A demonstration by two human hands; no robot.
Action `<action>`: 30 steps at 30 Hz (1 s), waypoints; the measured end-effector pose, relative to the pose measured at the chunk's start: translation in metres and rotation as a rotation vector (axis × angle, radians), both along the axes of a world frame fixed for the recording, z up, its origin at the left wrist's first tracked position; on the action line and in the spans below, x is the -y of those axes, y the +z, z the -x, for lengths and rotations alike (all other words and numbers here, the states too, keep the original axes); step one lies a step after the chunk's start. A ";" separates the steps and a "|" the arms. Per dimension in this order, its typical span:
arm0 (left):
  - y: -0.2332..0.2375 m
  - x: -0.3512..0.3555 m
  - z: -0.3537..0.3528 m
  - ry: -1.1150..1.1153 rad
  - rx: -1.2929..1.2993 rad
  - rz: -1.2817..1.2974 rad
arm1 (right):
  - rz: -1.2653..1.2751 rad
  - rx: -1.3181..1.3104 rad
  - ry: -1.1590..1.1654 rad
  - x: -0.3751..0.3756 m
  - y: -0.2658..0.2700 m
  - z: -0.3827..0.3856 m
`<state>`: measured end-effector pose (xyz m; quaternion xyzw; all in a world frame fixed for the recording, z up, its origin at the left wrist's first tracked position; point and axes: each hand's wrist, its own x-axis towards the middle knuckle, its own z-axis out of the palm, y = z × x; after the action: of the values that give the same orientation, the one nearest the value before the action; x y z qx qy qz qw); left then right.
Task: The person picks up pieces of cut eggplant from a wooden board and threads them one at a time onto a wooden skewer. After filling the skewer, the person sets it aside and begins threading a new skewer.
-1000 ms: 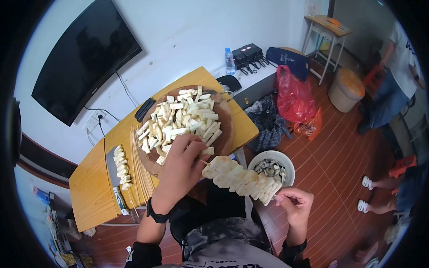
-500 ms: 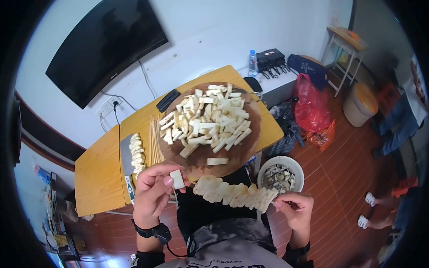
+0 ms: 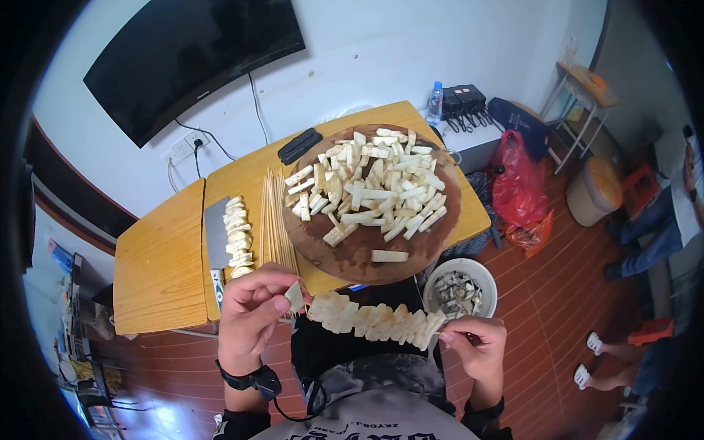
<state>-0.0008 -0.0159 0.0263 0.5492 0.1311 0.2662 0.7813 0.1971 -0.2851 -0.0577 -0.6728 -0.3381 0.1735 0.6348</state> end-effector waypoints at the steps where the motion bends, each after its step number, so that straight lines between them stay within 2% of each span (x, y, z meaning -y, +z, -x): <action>1: 0.000 -0.001 0.000 0.003 -0.001 -0.004 | 0.002 0.007 0.005 0.000 0.000 0.000; 6: -0.003 -0.005 0.003 0.009 -0.015 -0.083 | 0.014 0.026 0.001 -0.002 0.002 0.002; 9: -0.006 0.000 0.001 0.105 -0.059 -0.106 | 0.024 0.030 -0.006 -0.002 0.001 0.003; 12: -0.007 -0.003 0.004 0.016 -0.043 -0.127 | 0.039 0.050 -0.007 0.001 0.000 0.000; 30: 0.004 0.004 0.004 -0.069 -0.111 -0.148 | 0.005 0.165 0.005 0.006 0.001 -0.006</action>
<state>-0.0051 -0.0194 0.0299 0.6235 0.1351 0.2173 0.7387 0.2035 -0.2910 -0.0567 -0.6854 -0.3906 0.1199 0.6028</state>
